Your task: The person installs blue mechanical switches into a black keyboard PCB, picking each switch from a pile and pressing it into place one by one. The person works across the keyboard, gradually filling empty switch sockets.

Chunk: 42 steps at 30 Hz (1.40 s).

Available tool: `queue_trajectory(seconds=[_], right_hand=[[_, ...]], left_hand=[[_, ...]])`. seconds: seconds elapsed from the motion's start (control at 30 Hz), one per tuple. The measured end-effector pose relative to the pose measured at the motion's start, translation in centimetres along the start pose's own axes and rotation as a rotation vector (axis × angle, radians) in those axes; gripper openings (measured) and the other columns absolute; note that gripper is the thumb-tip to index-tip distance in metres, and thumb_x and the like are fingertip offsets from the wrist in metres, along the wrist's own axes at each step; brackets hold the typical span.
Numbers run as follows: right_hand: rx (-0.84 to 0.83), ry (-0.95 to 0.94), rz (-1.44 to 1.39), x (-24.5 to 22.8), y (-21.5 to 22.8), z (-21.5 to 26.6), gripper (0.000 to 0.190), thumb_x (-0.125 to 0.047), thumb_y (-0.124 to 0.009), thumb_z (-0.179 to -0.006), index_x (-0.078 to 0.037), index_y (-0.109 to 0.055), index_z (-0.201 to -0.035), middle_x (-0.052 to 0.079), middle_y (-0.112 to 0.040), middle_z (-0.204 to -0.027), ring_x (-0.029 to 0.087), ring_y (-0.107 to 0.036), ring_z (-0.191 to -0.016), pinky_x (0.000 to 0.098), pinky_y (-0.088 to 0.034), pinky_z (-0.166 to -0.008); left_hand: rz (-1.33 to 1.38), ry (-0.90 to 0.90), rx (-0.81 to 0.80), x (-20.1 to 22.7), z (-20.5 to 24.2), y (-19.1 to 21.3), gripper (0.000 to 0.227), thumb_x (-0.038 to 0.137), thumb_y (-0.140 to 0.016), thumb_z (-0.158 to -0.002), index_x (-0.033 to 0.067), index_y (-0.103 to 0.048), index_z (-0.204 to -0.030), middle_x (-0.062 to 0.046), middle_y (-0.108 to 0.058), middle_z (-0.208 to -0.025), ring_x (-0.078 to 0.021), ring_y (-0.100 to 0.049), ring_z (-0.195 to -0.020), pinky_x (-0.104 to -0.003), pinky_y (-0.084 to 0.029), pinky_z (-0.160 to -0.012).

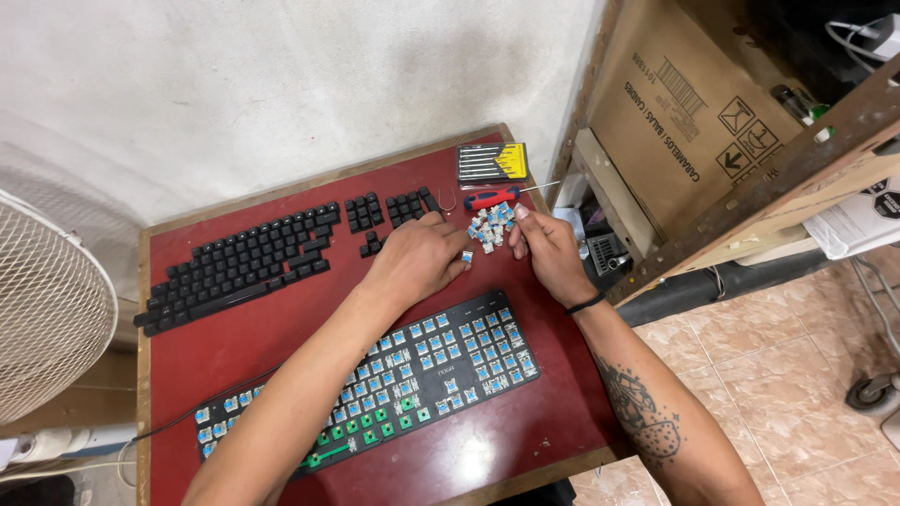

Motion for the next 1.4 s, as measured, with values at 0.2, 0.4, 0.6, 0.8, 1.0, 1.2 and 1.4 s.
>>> queue_trajectory(seconds=[0.2, 0.4, 0.6, 0.8, 1.0, 1.2, 1.4], right_hand=[[0.015, 0.034, 0.022, 1.6, 0.1, -0.2, 0.048, -0.025, -0.049, -0.112, -0.005, -0.068, -0.074, 0.008, -0.059, -0.053, 0.015, -0.052, -0.057, 0.0282, -0.047, -0.064], [0.033, 0.027, 0.061, 3.2, 0.8, -0.1, 0.049, -0.027, -0.048, -0.116, -0.005, -0.068, -0.077, 0.008, -0.056, -0.056, 0.016, -0.050, -0.062, 0.0277, -0.042, -0.071], [-0.006, 0.021, 0.130, 6.9, 1.4, -0.9, 0.049, -0.028, -0.044, -0.122, -0.007, -0.067, -0.084, 0.007, -0.054, -0.060, 0.012, -0.040, -0.065, 0.0236, -0.031, -0.070], [-0.011, 0.051, 0.171, 1.9, 0.6, 1.0, 0.053, -0.041, -0.044, -0.127, -0.007, -0.064, -0.092, 0.006, -0.057, -0.075, 0.011, -0.051, -0.071, 0.0249, -0.040, -0.079], [-0.017, 0.074, 0.252, 3.4, 1.5, 0.7, 0.057, -0.043, -0.041, -0.134, -0.004, -0.065, -0.100, 0.008, -0.058, -0.081, 0.013, -0.054, -0.077, 0.0249, -0.041, -0.081], [-0.033, 0.089, 0.247, 3.7, 1.7, 0.8, 0.058, -0.046, -0.040, -0.136, -0.005, -0.064, -0.103, 0.008, -0.057, -0.085, 0.015, -0.055, -0.082, 0.0265, -0.041, -0.085], [-0.022, 0.068, 0.255, 3.8, 1.8, 0.9, 0.056, -0.044, -0.037, -0.136, -0.007, -0.064, -0.103, 0.006, -0.057, -0.085, 0.013, -0.056, -0.085, 0.0254, -0.042, -0.088]], left_hand=[[-0.002, -0.030, 0.174, 1.0, 4.8, 6.4, 0.018, 0.031, -0.076, -0.084, 0.0181, -0.069, -0.094, 0.001, -0.070, -0.089, -0.0212, -0.063, -0.099, -0.035, -0.053, -0.074], [0.023, 0.064, 0.231, 0.1, 12.3, 9.8, 0.015, 0.035, -0.074, -0.090, 0.0216, -0.072, -0.096, 0.005, -0.074, -0.090, -0.0168, -0.063, -0.098, -0.032, -0.054, -0.077], [-0.051, 0.150, 0.326, 1.0, 21.1, 15.6, 0.017, 0.039, -0.069, -0.097, 0.0233, -0.072, -0.091, 0.007, -0.070, -0.085, -0.0184, -0.060, -0.092, -0.034, -0.051, -0.074], [-0.112, 0.270, 0.360, 2.3, 29.8, 18.8, 0.015, 0.036, -0.072, -0.099, 0.0219, -0.078, -0.098, 0.008, -0.071, -0.086, -0.0214, -0.059, -0.087, -0.039, -0.047, -0.065], [-0.087, 0.396, 0.377, 3.5, 36.3, 18.4, 0.013, 0.034, -0.072, -0.099, 0.0229, -0.078, -0.097, 0.008, -0.069, -0.095, -0.0223, -0.057, -0.091, -0.039, -0.047, -0.069], [-0.031, 0.393, 0.359, 4.9, 38.8, 15.7, 0.015, 0.036, -0.071, -0.098, 0.0228, -0.079, -0.101, 0.004, -0.063, -0.098, -0.0253, -0.054, -0.092, -0.039, -0.048, -0.074], [-0.032, 0.398, 0.368, 5.0, 39.0, 13.5, 0.014, 0.037, -0.074, -0.096, 0.0248, -0.079, -0.101, 0.006, -0.063, -0.097, -0.0240, -0.054, -0.092, -0.039, -0.043, -0.067]])
Point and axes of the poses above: each hand's wrist, its own z-axis away from the middle knuckle, its own y-axis out of the back of the hand, x = y × z, the point moved 4 cm from there along -z, towards the middle knuckle
